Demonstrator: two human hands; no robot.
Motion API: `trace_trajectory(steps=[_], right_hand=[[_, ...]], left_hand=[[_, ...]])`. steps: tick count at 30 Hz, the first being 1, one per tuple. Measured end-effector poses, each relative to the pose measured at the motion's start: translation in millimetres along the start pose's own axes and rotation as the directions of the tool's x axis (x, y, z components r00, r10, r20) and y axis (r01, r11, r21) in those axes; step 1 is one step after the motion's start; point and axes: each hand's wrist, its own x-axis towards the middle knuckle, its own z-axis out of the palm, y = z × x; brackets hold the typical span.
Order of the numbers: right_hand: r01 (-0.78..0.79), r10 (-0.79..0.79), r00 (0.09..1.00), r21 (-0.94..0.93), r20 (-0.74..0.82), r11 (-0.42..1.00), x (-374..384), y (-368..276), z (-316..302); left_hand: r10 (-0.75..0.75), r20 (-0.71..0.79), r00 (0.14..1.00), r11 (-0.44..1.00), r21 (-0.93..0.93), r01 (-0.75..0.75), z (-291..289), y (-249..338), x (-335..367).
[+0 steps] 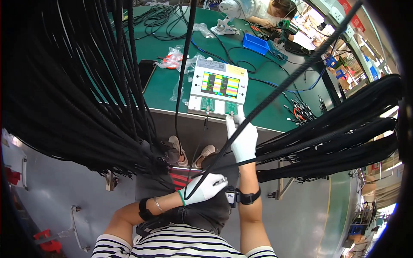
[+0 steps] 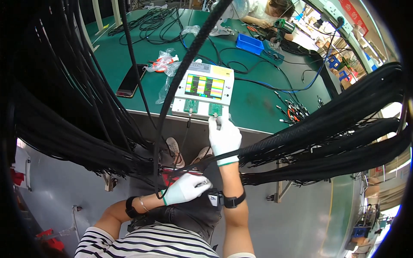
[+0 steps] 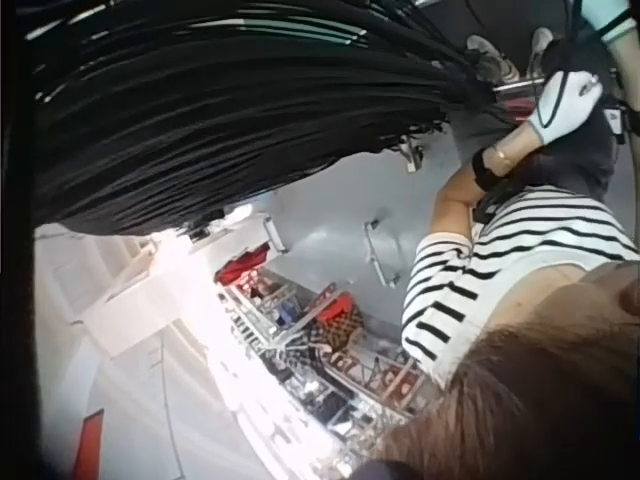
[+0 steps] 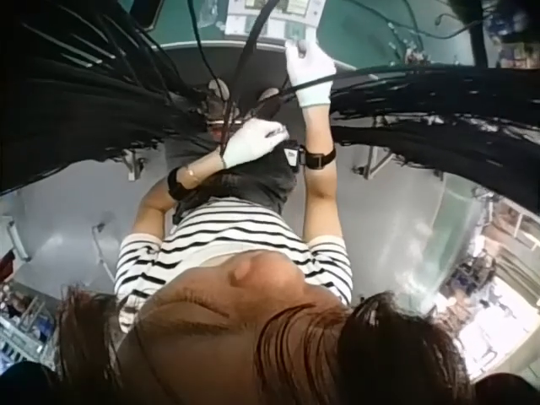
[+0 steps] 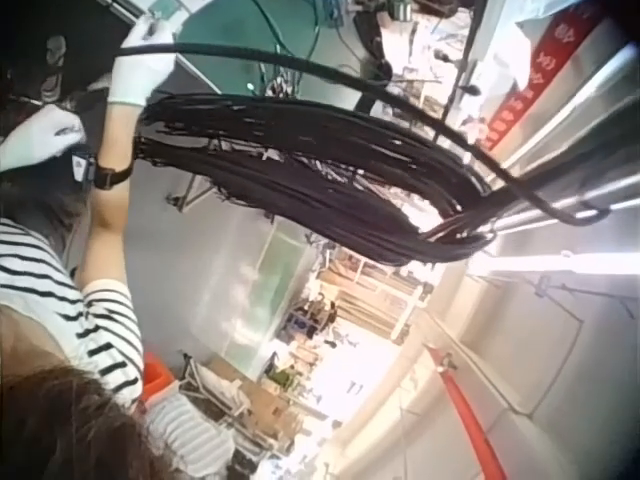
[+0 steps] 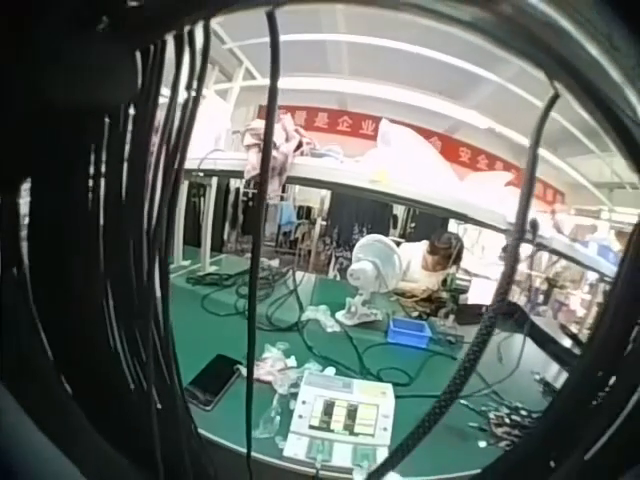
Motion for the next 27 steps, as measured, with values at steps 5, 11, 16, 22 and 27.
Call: trace_trajectory(steps=[5,11,16,22,27], right_hand=[[0.511,-0.579,0.795,-0.315,-0.182,0.800,11,-69,-123],[0.058,-0.818,0.397,-0.878,-0.416,0.474,58,-132,-309],[0.012,-0.920,0.381,-0.994,-0.097,0.110,77,-142,-345],[0.518,-0.765,0.477,-0.565,-0.432,0.642,79,-170,-291],[0.691,-0.585,0.482,-0.127,-0.653,0.711,76,-134,-255]], left_hand=[[-0.076,-0.736,0.673,0.613,-0.567,-0.551,-69,32,-7],[-0.234,-0.652,0.721,0.359,-0.747,-0.559,-115,37,-2],[-0.074,-0.397,0.915,0.456,-0.830,-0.323,-69,60,14],[0.021,-0.201,0.979,0.592,-0.787,-0.174,-39,54,40],[-0.064,0.010,0.998,0.591,-0.805,0.046,-17,34,36]])
